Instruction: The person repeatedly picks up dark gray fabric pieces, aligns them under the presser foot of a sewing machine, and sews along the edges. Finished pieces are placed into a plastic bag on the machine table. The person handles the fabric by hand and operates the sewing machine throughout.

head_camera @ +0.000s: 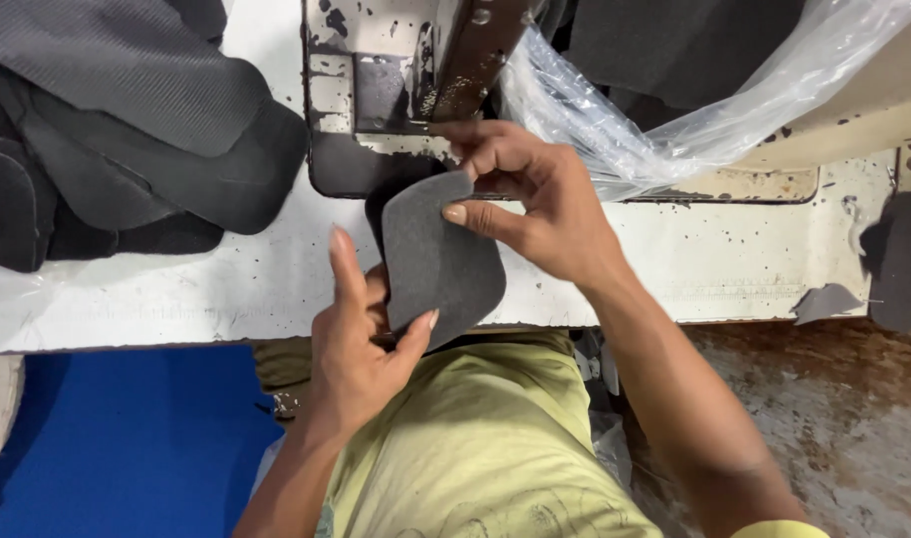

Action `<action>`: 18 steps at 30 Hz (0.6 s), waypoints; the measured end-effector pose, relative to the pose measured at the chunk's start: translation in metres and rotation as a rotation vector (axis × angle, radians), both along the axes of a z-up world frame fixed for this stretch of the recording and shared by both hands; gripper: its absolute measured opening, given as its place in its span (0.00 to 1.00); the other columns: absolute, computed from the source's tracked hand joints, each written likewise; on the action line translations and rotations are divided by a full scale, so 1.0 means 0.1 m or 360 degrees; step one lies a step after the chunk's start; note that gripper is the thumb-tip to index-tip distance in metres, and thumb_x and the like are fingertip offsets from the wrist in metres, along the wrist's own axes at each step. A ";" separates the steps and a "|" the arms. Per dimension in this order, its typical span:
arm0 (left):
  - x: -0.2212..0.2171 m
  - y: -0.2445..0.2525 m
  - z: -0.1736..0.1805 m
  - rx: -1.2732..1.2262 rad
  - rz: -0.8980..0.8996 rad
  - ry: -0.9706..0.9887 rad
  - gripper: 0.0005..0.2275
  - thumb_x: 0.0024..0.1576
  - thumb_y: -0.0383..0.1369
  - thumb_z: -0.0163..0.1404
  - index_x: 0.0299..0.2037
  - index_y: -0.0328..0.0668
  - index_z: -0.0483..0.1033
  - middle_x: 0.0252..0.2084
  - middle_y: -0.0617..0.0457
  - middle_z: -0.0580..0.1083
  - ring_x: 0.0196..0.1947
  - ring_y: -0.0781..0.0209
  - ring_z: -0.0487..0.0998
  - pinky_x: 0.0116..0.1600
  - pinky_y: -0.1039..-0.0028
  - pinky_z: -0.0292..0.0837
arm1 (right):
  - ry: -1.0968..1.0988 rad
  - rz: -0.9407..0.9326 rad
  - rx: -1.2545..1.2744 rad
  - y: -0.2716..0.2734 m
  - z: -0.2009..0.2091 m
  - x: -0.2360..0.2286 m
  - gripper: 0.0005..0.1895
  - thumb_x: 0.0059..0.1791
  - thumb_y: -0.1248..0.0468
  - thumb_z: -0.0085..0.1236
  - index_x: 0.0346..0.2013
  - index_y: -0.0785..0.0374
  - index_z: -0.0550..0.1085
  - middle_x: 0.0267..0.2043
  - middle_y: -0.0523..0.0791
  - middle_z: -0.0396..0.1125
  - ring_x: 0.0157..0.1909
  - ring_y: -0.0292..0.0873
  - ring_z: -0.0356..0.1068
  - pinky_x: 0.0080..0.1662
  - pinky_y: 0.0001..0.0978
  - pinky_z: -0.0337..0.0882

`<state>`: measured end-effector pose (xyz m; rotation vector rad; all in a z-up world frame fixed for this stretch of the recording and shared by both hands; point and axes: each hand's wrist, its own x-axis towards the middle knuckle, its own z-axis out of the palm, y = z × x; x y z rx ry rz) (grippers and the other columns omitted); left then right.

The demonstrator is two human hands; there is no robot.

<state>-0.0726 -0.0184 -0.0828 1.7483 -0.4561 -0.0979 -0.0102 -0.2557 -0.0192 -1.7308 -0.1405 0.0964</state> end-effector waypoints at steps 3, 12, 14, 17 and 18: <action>0.07 0.01 0.19 0.0156 -0.0049 -0.0492 0.37 0.56 0.21 0.59 0.75 0.58 0.56 0.51 0.39 0.77 0.50 0.53 0.81 0.48 0.67 0.79 | 0.0271 0.0100 -0.0010 -0.03 0.19 0.08 0.10 0.47 0.72 0.72 0.35 0.69 0.75 0.39 0.44 0.69 0.41 0.35 0.69 0.43 0.27 0.71; 0.27 0.16 0.70 0.0026 -0.0170 -0.0019 0.27 0.51 0.20 0.56 0.63 0.46 0.74 0.55 0.44 0.80 0.55 0.58 0.81 0.59 0.72 0.73 | 0.0033 0.0130 -0.0072 0.05 0.63 -0.03 0.12 0.50 0.64 0.64 0.46 0.64 0.76 0.43 0.41 0.75 0.42 0.31 0.76 0.44 0.24 0.79; 0.27 0.16 0.76 0.0000 -0.0134 0.0003 0.26 0.52 0.20 0.56 0.63 0.46 0.74 0.56 0.44 0.80 0.55 0.57 0.81 0.59 0.72 0.74 | 0.0097 0.0111 -0.0089 0.02 0.53 -0.13 0.11 0.49 0.64 0.64 0.44 0.65 0.78 0.41 0.43 0.76 0.40 0.32 0.75 0.41 0.25 0.77; 0.28 0.05 0.84 0.0021 -0.0056 -0.0063 0.26 0.52 0.21 0.57 0.64 0.46 0.74 0.56 0.43 0.79 0.56 0.55 0.81 0.59 0.71 0.74 | 0.0039 0.0004 -0.0203 0.02 0.50 -0.24 0.09 0.49 0.64 0.64 0.41 0.66 0.81 0.37 0.44 0.76 0.35 0.34 0.73 0.36 0.26 0.73; 0.28 -0.02 0.88 0.0071 0.0002 -0.0161 0.26 0.52 0.21 0.57 0.64 0.46 0.74 0.56 0.42 0.79 0.56 0.55 0.81 0.59 0.69 0.73 | -0.0093 -0.0071 -0.0299 0.01 0.53 -0.27 0.09 0.49 0.63 0.64 0.39 0.67 0.81 0.34 0.45 0.76 0.32 0.34 0.72 0.33 0.26 0.71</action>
